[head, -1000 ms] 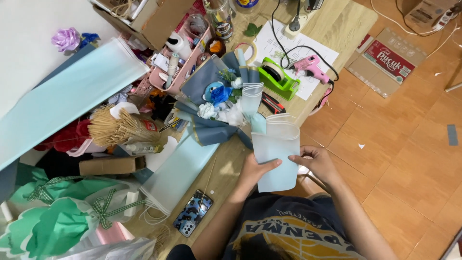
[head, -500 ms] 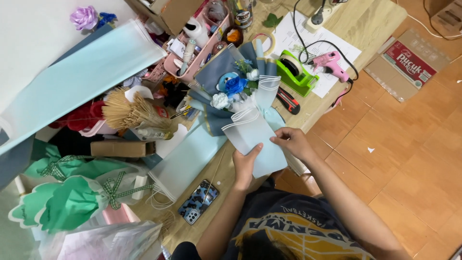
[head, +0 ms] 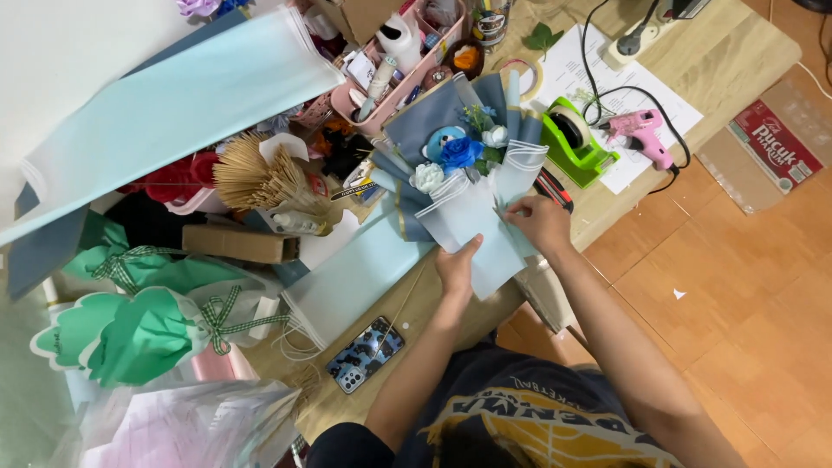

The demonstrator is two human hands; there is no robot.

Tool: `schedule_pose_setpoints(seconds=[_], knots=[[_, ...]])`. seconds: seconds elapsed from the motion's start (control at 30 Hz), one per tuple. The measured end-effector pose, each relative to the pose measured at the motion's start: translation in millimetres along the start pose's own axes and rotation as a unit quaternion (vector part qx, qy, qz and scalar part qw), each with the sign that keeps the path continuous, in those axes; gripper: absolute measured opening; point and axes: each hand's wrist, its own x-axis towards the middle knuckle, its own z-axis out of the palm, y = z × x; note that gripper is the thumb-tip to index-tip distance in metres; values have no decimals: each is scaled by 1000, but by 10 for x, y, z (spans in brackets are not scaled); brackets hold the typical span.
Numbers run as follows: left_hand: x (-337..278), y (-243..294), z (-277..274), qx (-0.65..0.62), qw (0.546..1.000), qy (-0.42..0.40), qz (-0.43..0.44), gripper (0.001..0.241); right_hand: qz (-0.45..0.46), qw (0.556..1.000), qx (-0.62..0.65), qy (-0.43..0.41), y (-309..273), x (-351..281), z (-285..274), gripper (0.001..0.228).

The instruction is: The person folds a sheet of light blue wrapping paper and places it around a bouquet containing a blue teddy bear and artificial flowers. They repeat this process with additional sheets, arranging them around the bouquet to create a decorative wrap.

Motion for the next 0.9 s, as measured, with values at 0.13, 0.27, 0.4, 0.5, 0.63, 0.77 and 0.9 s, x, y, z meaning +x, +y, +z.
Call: schedule_pose_setpoints(seconds=[0.13,0.27,0.4,0.5,0.63,0.77,0.9], knots=[[53,-29,-44,13,1000,7,-14,59,63,989,124,45,515,41,-135,16],[-45,49,-49,-24,998,6,-54,63,107,955,256,101,819,-185,-353,17],[-87,20,-34,-48,992,4,-115,68,113,942,301,96,905,-368,-374,16],[-225,276,81,-76,988,20,-136,74,48,961,271,35,585,-408,-324,25],[-242,285,160,-87,984,30,-150,75,-3,987,157,-34,34,-422,-418,33],[-137,157,221,-57,989,57,-125,81,-56,998,2,-14,-59,-267,-248,21],[-95,141,248,-46,988,75,-130,81,-51,998,-45,-5,29,-135,-62,18]])
